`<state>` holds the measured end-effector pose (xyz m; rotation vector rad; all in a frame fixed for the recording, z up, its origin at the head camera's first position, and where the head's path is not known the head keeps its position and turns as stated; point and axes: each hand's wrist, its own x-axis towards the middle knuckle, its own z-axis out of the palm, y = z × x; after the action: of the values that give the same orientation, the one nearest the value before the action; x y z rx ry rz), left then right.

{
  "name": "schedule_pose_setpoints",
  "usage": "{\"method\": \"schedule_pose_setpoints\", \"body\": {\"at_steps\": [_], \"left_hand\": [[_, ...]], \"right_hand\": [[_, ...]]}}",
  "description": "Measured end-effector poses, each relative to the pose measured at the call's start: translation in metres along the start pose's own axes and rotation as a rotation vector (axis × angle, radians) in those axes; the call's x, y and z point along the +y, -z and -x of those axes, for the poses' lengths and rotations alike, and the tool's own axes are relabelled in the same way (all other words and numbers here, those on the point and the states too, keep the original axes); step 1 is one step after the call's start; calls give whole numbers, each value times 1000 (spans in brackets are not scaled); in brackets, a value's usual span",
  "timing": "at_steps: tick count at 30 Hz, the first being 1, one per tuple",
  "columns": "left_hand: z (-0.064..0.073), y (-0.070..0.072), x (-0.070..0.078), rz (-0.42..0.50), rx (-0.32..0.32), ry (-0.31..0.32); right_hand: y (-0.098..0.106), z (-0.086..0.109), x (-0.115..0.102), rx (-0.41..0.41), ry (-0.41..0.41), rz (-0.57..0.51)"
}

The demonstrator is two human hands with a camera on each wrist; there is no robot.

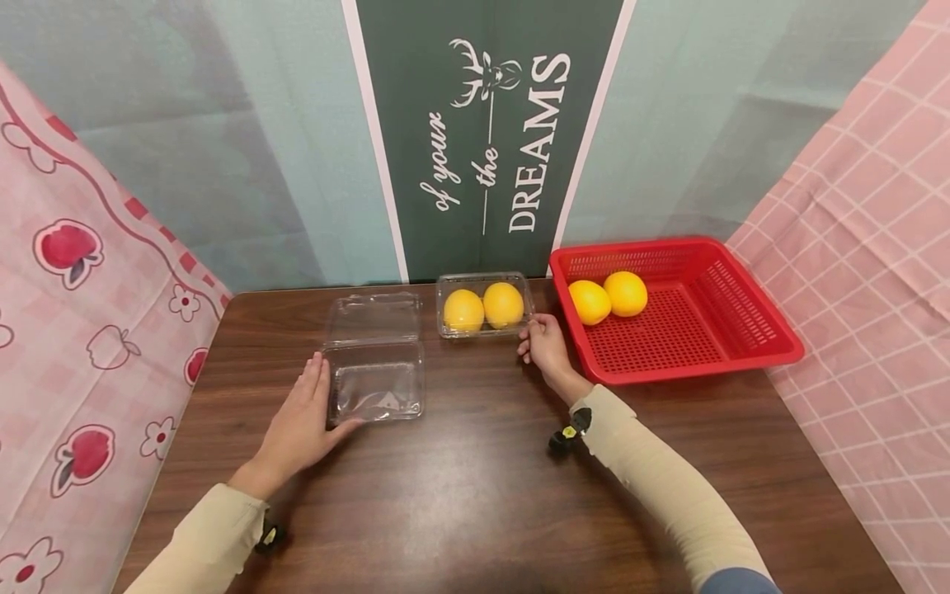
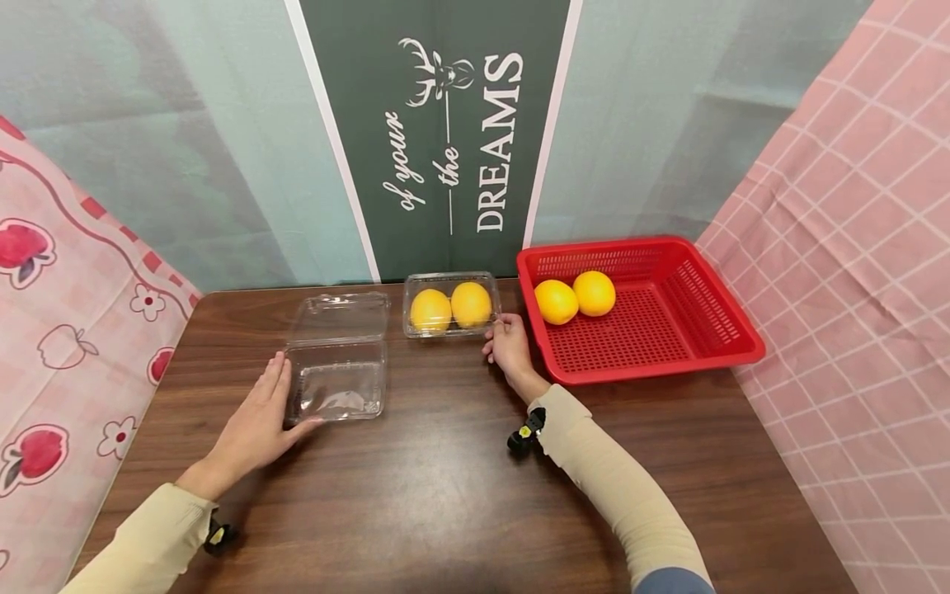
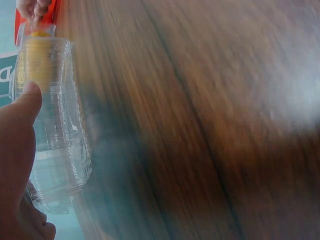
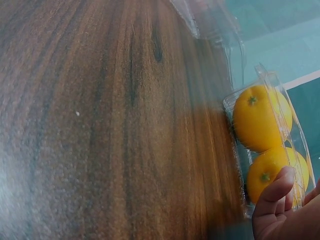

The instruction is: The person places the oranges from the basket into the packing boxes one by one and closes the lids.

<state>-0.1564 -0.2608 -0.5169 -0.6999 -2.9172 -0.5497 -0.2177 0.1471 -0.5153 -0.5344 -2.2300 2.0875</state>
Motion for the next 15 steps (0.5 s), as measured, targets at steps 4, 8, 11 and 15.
{"method": "schedule_pose_setpoints", "body": {"at_steps": [4,8,11,15], "left_hand": [[0,-1,7,-11,-17,4],[0,-3,13,-14,-20,-8],[0,-4,16,-25,-23,-18],[1,-2,18,-31,-53,-14]], "right_hand": [[0,0,0,-2,1,4],[1,0,1,-2,0,5],[1,0,1,-2,5,6],[1,0,2,-1,5,7]]}}
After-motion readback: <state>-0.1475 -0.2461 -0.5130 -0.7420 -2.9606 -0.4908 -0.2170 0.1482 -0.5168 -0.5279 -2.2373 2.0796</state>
